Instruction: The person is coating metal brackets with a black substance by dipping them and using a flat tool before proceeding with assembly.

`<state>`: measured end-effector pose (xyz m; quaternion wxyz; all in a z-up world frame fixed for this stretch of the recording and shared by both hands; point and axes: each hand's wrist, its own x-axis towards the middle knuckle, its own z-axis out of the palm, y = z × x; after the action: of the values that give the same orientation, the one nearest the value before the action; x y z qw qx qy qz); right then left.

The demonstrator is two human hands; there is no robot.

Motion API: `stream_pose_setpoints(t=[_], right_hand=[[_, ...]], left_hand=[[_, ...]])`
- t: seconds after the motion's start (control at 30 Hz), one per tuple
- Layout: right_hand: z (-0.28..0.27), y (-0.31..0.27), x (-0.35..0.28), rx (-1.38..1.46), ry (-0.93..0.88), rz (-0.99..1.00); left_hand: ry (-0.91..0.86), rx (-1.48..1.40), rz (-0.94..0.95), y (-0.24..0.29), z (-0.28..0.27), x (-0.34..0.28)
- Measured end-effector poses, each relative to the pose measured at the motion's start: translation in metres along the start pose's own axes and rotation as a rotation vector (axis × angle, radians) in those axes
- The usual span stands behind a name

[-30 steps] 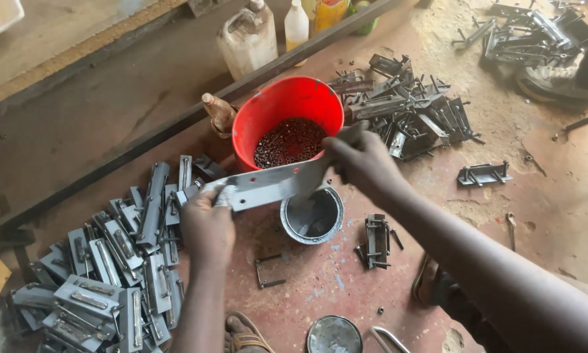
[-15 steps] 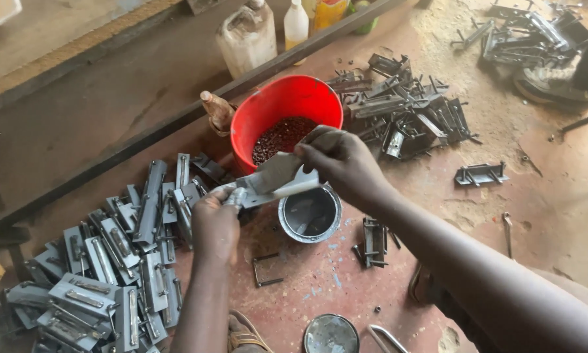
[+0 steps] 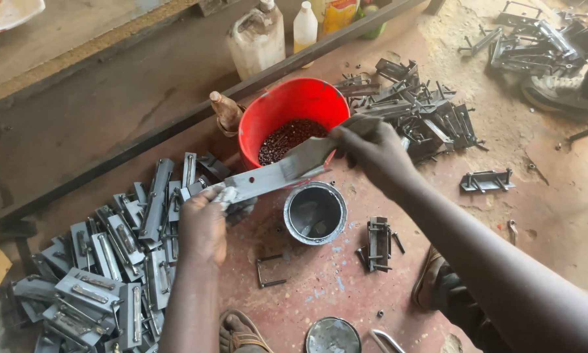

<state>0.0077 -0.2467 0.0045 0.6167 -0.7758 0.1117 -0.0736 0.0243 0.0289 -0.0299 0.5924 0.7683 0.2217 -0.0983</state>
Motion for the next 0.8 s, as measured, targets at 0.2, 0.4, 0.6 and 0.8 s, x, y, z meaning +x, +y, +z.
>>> stream_pose_setpoints(t=[0.2,0.4,0.6,0.8], right_hand=[[-0.018,0.016,0.017,0.054,0.078,-0.092],[-0.014,-0.002,0.007,0.06,-0.017,-0.031],[-0.001,-0.018,0.006,-0.047,-0.007,-0.1],[0.032,-0.018,-0.01,0.136,-0.14,-0.061]], left_hand=[[0.007,-0.266,-0.044,-0.025,-0.018,0.028],[-0.021,-0.221,-0.004,-0.005,-0.01,0.011],[0.044,0.142,0.03,0.003,-0.007,-0.004],[-0.009,0.134,0.067,0.023,0.001,-0.03]])
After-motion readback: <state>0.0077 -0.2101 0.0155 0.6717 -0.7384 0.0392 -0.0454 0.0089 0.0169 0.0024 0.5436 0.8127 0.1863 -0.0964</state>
